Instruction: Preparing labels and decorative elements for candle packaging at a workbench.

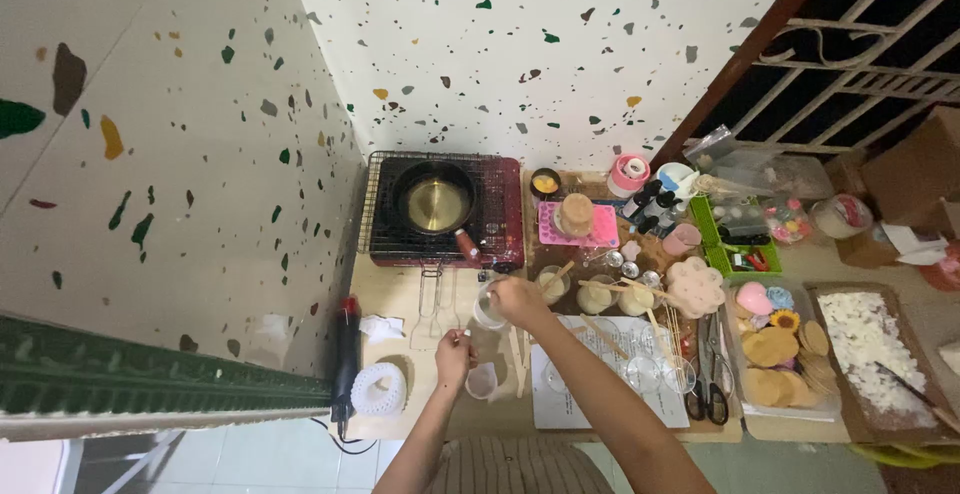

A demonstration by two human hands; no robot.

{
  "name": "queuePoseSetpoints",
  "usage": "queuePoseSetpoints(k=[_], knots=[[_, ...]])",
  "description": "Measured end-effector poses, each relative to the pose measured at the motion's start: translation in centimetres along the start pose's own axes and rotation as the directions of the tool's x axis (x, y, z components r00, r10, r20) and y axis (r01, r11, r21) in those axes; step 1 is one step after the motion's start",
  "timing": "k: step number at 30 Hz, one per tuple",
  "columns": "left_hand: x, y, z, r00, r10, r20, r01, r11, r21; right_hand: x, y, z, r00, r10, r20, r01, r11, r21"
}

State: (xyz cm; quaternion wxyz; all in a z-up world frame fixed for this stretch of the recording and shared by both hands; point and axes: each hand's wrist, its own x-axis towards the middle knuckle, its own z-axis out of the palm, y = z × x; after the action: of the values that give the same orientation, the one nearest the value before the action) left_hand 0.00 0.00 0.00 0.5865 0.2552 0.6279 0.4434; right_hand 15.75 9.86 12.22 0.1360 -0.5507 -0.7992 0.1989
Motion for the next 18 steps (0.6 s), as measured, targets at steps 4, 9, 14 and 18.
queuePoseSetpoints(k=[4,9,14,18], knots=[[-1.2,1.3,0.1,0.999,-0.045,-0.026,0.046,0.998,0.044,0.0,0.6,0.6,0.996,-0.015,0.082,0.028,0.987,-0.160],[-1.4,1.3,-0.3,0.999,-0.046,-0.003,0.046,0.999,-0.026,0.5,1.9,1.9,0.987,0.083,0.138,-0.056,0.981,-0.185],[0.0,0.0,-0.7,0.997,-0.076,0.022,0.078,0.994,-0.076,0.1,0.8,0.8,0.993,0.103,0.050,-0.106,0.992,0.065],[-0.7,3.7,-0.2,0.983,-0.050,0.177,0.085,0.977,-0.194,0.0,1.7,1.2,0.962,0.274,0.007,-0.273,0.957,0.103]])
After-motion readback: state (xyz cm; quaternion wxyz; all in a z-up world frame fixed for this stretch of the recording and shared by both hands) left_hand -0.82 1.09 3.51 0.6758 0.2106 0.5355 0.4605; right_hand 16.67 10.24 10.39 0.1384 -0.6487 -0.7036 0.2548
